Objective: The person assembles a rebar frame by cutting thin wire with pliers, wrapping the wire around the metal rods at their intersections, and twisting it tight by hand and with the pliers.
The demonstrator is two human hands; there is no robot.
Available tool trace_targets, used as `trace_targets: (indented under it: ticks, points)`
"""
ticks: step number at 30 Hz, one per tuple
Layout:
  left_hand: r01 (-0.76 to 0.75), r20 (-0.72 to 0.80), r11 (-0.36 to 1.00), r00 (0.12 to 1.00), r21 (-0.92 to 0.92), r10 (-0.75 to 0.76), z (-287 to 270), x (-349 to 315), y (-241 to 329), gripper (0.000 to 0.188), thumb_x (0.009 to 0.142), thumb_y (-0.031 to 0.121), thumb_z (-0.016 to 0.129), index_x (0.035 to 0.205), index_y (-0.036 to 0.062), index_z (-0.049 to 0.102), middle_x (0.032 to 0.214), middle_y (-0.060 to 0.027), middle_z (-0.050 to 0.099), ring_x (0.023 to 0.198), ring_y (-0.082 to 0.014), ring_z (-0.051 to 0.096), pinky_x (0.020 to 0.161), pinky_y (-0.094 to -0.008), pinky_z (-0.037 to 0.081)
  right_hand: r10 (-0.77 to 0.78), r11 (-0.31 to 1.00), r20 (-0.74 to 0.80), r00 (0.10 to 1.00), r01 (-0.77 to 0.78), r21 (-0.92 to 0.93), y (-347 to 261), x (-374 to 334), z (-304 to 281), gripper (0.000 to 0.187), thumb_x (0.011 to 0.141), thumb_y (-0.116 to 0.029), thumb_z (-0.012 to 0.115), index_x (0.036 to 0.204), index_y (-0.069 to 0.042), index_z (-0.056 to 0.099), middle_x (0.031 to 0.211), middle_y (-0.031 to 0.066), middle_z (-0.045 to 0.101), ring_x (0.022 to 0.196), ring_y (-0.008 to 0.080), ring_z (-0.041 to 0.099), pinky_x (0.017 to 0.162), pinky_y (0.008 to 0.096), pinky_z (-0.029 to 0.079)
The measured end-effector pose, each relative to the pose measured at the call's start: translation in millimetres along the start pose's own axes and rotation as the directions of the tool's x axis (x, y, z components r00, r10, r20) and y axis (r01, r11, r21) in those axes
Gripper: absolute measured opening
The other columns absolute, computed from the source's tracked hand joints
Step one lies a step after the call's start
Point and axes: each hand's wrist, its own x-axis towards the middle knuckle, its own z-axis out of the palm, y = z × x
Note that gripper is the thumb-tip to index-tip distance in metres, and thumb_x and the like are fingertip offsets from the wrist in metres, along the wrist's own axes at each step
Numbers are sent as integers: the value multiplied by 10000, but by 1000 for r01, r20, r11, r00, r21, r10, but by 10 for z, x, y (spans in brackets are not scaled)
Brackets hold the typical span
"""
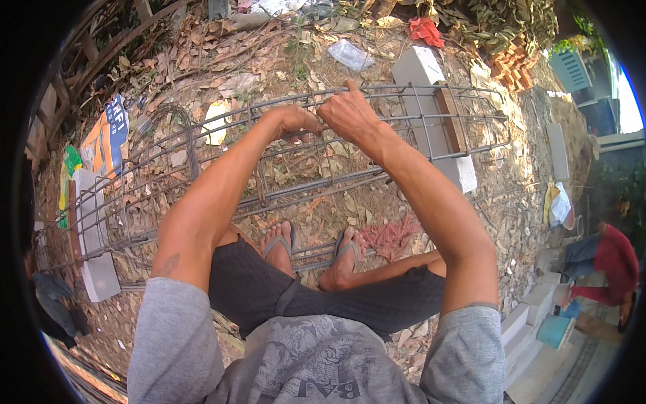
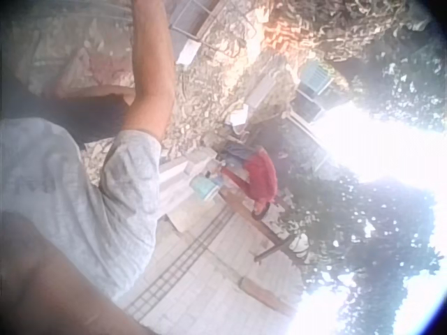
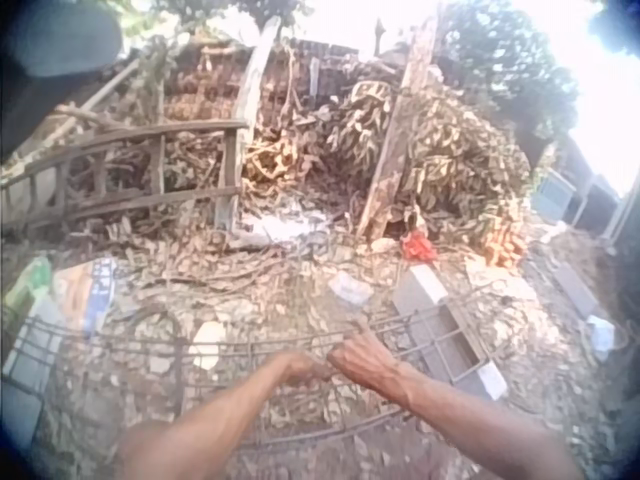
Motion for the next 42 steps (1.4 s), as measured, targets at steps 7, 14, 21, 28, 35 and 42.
trace_targets:
  ticks: [7,14,21,28,35,42]
  points:
    - [-31,51,996,998,78,27,-20,24,-37,241,959,311,648,1059,102,718,1075,16,723,651,-69,542,456,-255,416,193,971,-111,975,-174,164,-309,-343,133,137,868,-109,575,874,-119,711,811,69,700,854,238,684,905,449,398]
    - [-11,51,995,999,95,7,-33,76,-29,304,981,380,617,1077,106,707,1019,36,712,642,-76,509,480,-263,414,236,971,-283,930,-213,109,-505,-591,217,276,808,-275,721,1023,-121,641,862,41,620,905,233,612,905,467,392]
    - [3,60,996,998,86,-8,34,13,39,294,964,391,631,1087,137,714,971,55,712,685,-53,568,492,-247,405,186,981,-318,930,-191,15,-365,-477,231,293,798,-367,750,923,-123,647,885,26,589,899,233,584,926,500,383]
    - [17,154,997,988,71,-27,-71,48,-27,406,1000,489,531,1048,138,728,926,64,724,659,-41,569,485,-227,385,193,961,-178,965,-150,233,-221,-413,240,144,873,-243,659,933,-120,704,880,65,618,932,248,637,918,493,401]
    - [38,81,998,996,41,-41,-16,79,-5,492,1009,537,486,979,132,764,891,42,717,668,-72,526,508,-257,412,302,823,210,930,-366,435,-41,-110,175,181,860,-246,643,928,-126,761,883,154,715,853,334,692,796,491,497]
    - [39,-32,983,999,180,-34,106,29,72,519,1001,560,491,922,128,768,730,19,623,528,-102,377,444,-274,339,154,974,226,962,-186,127,78,37,-307,174,865,-204,640,893,-80,759,857,173,720,803,356,706,715,462,548]
